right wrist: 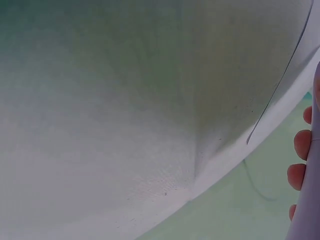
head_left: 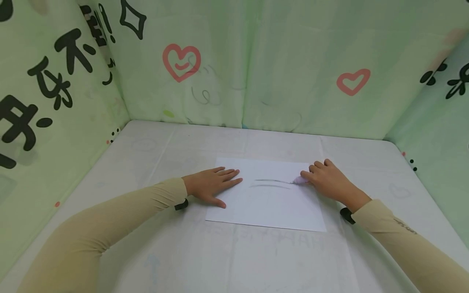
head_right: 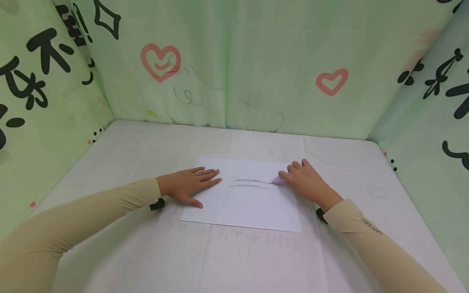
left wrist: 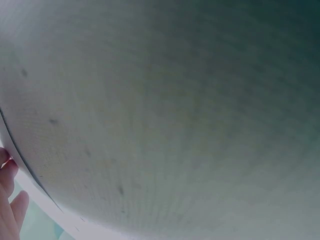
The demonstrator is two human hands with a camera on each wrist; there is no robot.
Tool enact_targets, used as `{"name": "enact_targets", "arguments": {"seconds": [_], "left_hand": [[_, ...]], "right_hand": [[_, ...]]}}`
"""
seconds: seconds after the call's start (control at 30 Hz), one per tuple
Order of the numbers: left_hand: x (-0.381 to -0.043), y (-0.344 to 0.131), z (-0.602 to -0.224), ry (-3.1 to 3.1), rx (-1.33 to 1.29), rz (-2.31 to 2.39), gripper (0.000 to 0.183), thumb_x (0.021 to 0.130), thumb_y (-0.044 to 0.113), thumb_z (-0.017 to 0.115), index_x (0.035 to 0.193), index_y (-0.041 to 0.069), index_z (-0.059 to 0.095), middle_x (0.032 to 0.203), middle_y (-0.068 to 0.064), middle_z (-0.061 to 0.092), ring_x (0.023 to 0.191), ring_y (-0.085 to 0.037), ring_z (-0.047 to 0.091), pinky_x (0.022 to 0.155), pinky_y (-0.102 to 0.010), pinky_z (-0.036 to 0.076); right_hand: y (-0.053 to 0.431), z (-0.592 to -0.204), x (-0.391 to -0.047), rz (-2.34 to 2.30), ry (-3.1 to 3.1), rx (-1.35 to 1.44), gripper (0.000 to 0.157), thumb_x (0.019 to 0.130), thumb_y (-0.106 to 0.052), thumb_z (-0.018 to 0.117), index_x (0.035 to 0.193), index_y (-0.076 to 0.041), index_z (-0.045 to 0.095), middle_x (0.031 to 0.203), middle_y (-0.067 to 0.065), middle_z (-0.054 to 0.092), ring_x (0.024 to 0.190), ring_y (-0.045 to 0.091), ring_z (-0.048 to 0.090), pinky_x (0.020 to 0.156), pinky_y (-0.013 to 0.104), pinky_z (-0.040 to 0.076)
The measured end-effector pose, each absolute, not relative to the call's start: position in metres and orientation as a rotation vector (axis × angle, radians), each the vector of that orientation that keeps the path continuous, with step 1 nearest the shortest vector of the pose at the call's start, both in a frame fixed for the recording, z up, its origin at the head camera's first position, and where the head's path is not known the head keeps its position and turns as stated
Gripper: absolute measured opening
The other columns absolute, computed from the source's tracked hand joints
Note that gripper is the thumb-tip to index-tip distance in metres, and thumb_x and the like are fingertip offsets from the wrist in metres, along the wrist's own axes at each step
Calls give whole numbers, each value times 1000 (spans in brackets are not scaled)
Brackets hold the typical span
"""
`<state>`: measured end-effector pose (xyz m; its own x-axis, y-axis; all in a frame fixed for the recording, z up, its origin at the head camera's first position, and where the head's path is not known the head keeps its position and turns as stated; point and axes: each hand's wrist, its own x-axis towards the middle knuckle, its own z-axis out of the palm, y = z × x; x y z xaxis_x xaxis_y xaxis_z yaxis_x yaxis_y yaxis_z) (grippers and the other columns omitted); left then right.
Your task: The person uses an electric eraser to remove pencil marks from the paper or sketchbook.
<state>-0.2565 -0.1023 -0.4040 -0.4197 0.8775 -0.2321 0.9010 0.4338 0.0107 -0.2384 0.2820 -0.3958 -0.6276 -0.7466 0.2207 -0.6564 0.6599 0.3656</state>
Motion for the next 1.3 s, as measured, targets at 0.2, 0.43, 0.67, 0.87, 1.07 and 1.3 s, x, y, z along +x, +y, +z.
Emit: {"name": "enact_targets", "arguments": {"seconds": [0.2,0.43,0.67,0.87,1.07,1.3], "left_hand": [[-255,-102,-403,2483,1566,-157,86,90,61,45,152,10,14,158,-15,13,146,-30,16,119,-44,14],[-257,-101,-405,2481,1537,-178,88,89,63,43,152,12,11,159,-12,10,147,-27,12,120,-42,12],[-259,-104,-405,2488,1553,-198,83,92,61,40,152,11,12,159,-11,11,147,-24,13,120,-41,12],[-259,-106,-405,2517,1546,-180,67,99,44,36,151,7,14,158,-14,13,147,-26,15,119,-39,16],[-258,-104,-404,2515,1441,-225,73,97,51,36,152,8,13,158,-16,12,147,-28,14,120,-39,16],[-259,-106,-404,2496,1435,-176,81,93,59,40,153,14,9,159,-15,8,147,-27,10,120,-39,13]], "right_hand": [[282,-396,-239,-339,-2525,1123,26,73,-15,78,89,-12,58,74,8,60,69,24,53,62,37,40],[283,-396,-238,-358,-2535,1121,27,73,-16,79,89,-12,58,74,8,60,69,24,53,63,38,41],[284,-395,-239,-364,-2518,1109,28,73,-16,79,89,-11,57,74,9,60,69,25,54,61,38,41],[282,-393,-239,-336,-2521,1101,26,74,-13,78,89,-10,57,74,9,60,69,25,55,60,37,40],[278,-389,-240,-217,-2567,998,26,78,-16,75,98,-9,60,80,9,61,77,26,58,66,40,43],[271,-378,-244,-7,-2762,869,33,81,-18,72,109,-4,62,82,9,66,76,25,60,70,45,45]]}}
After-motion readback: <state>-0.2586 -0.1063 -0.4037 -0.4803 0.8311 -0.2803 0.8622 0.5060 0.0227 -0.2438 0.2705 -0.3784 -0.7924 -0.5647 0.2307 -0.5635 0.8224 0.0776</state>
